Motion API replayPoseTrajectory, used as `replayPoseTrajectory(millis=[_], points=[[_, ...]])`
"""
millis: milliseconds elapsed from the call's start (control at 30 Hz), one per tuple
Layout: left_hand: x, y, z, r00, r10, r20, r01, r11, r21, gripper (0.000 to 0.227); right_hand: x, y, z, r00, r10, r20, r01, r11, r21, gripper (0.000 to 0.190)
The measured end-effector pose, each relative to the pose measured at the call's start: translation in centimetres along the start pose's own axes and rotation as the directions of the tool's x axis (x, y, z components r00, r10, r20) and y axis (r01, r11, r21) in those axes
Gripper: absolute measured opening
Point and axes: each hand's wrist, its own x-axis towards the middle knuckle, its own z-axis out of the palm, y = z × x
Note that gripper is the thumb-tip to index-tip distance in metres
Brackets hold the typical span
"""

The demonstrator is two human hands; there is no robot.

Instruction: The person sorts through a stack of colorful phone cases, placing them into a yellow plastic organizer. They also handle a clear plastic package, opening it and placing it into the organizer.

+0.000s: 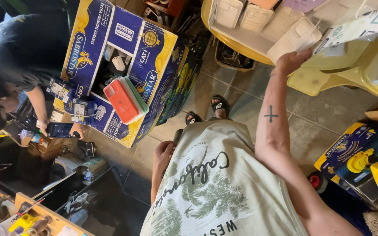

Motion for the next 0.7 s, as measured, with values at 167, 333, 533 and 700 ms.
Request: replayPoseTrajectory(millis=[167, 333, 533, 700], points=[[-0.9, 1.0, -0.1, 0.999, -0.043, -0.013, 0.044, 0.997, 0.056, 0.028, 1.6, -2.5, 0.2, 0.993, -0.108, -0.046, 0.108, 0.994, -0.004, 0.064], [-0.7, 1.1, -0.8, 0.997, -0.072, -0.012, 0.073, 0.99, 0.124, 0.032, 3.7, -3.5, 0.7, 0.97, -0.195, -0.143, 0.189, 0.98, -0.055, 0.05], [-1.2, 2.7, -0.5, 0.997, -0.072, -0.032, 0.077, 0.982, 0.172, 0.031, -1.4, -2.4, -0.3, 0.987, 0.141, 0.081, -0.148, 0.985, 0.087, 0.089], [-1.3, 3.3, -0.2, 0.993, -0.116, -0.036, 0.121, 0.968, 0.222, 0.038, -2.8, -1.7, 0.3, 0.998, -0.023, 0.054, 0.027, 0.996, -0.083, 0.033]])
